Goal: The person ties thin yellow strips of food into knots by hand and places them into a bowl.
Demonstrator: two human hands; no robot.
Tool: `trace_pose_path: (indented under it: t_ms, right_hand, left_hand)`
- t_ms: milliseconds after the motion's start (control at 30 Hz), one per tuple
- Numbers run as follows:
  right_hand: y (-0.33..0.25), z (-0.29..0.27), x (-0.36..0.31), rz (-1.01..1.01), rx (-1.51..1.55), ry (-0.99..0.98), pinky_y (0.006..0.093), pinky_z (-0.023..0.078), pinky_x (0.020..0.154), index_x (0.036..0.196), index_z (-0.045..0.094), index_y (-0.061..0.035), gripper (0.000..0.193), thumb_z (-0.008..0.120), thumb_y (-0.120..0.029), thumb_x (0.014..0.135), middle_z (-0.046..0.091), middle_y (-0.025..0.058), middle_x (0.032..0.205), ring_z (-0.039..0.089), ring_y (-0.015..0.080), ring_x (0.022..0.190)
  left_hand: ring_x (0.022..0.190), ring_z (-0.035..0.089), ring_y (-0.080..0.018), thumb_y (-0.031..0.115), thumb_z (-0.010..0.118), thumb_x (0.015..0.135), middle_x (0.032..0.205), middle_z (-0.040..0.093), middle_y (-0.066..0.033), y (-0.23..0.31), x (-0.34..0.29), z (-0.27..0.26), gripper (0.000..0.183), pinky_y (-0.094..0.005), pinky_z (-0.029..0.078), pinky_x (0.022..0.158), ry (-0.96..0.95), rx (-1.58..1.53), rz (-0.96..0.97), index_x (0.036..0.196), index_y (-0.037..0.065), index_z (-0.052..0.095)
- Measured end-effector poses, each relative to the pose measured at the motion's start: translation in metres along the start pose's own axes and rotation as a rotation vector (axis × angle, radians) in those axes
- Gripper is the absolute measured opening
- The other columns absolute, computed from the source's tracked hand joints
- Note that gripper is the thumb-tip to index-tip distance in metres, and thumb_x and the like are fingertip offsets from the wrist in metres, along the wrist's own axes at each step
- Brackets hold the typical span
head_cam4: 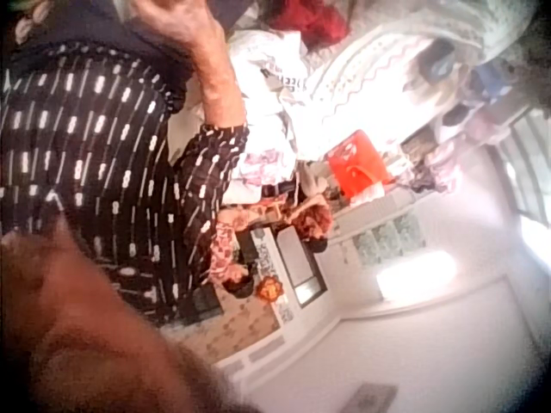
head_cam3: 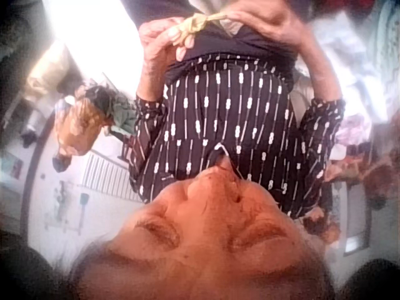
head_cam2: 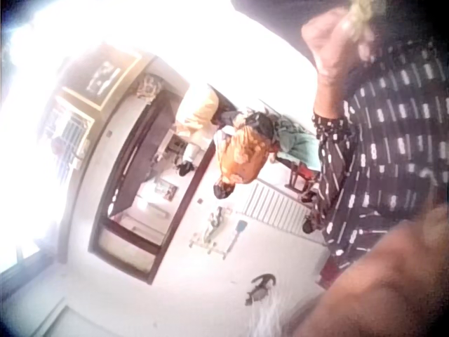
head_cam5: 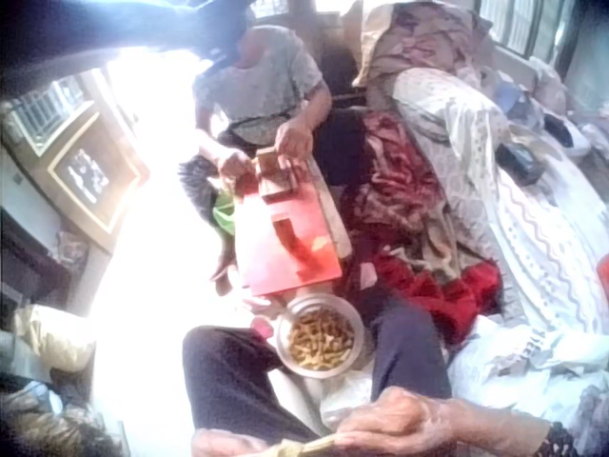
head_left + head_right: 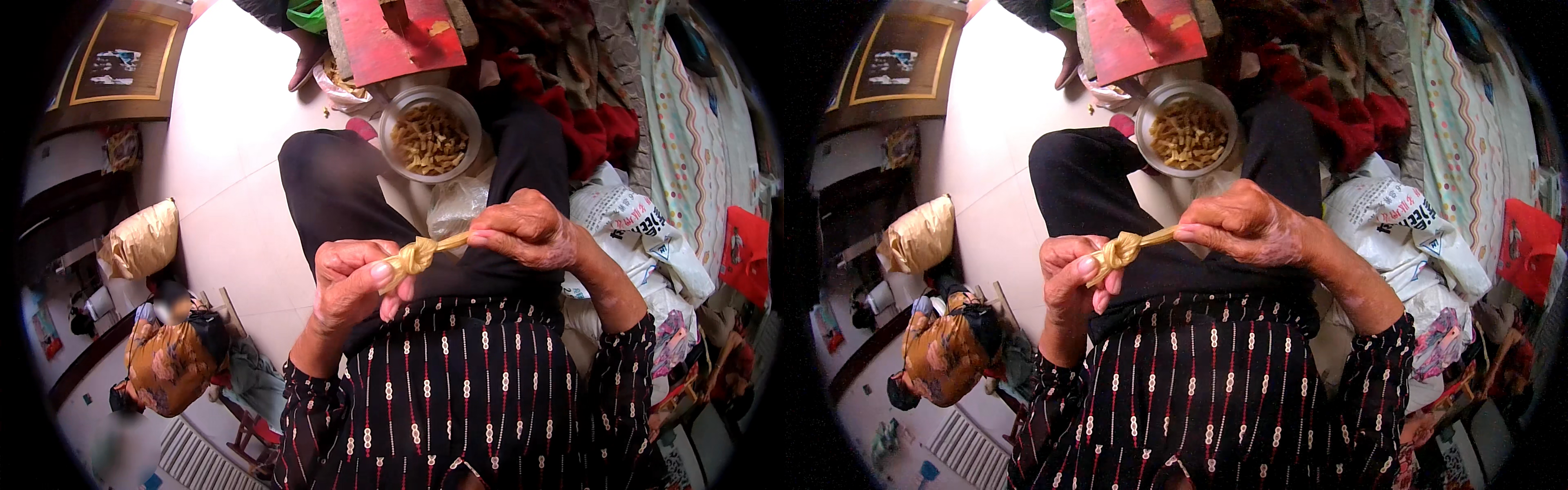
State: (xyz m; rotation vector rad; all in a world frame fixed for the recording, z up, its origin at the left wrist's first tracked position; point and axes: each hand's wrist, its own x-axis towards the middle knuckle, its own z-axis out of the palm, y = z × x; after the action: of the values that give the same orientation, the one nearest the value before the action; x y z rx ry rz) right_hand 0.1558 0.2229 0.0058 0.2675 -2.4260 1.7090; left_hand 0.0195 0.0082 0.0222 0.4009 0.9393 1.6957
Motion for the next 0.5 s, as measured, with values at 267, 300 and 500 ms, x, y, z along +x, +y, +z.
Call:
trace_pose_path:
  t_ms: [267,300,500]
  right_hand:
    - [-0.001,-0.001,0.001,0.318,0.297,-0.062,0.0270,0.038,0.049,0.084,0.062,0.0016,0.020,0.055,-0.015,0.091,0.052,0.0045,0.058,0.048,0.0095,0.052]
    - [0.000,-0.001,0.002,0.325,0.314,-0.056,0.0268,0.038,0.049,0.084,0.062,0.0016,0.020,0.054,-0.015,0.091,0.052,0.0040,0.058,0.048,0.0092,0.052]
    - [0.002,-0.001,0.004,0.369,0.321,-0.048,0.0264,0.038,0.051,0.083,0.062,0.0015,0.021,0.054,-0.016,0.092,0.051,0.0040,0.059,0.047,0.0101,0.054]
  left_hand:
    - [0.071,0.059,-0.0169,0.017,0.066,0.080,0.083,0.062,-0.0158,-0.002,0.011,-0.030,0.028,-0.0279,0.048,0.066,-0.136,0.204,-0.047,0.091,-0.008,0.061]
    - [0.074,0.060,-0.0177,0.018,0.070,0.077,0.086,0.062,-0.0155,0.001,0.014,-0.031,0.032,-0.0279,0.049,0.068,-0.140,0.384,-0.025,0.094,-0.008,0.061]
    - [0.097,0.059,-0.0211,0.010,0.080,0.064,0.110,0.058,-0.0132,0.013,0.033,-0.009,0.055,-0.0308,0.048,0.083,-0.033,1.178,0.261,0.113,0.000,0.058]
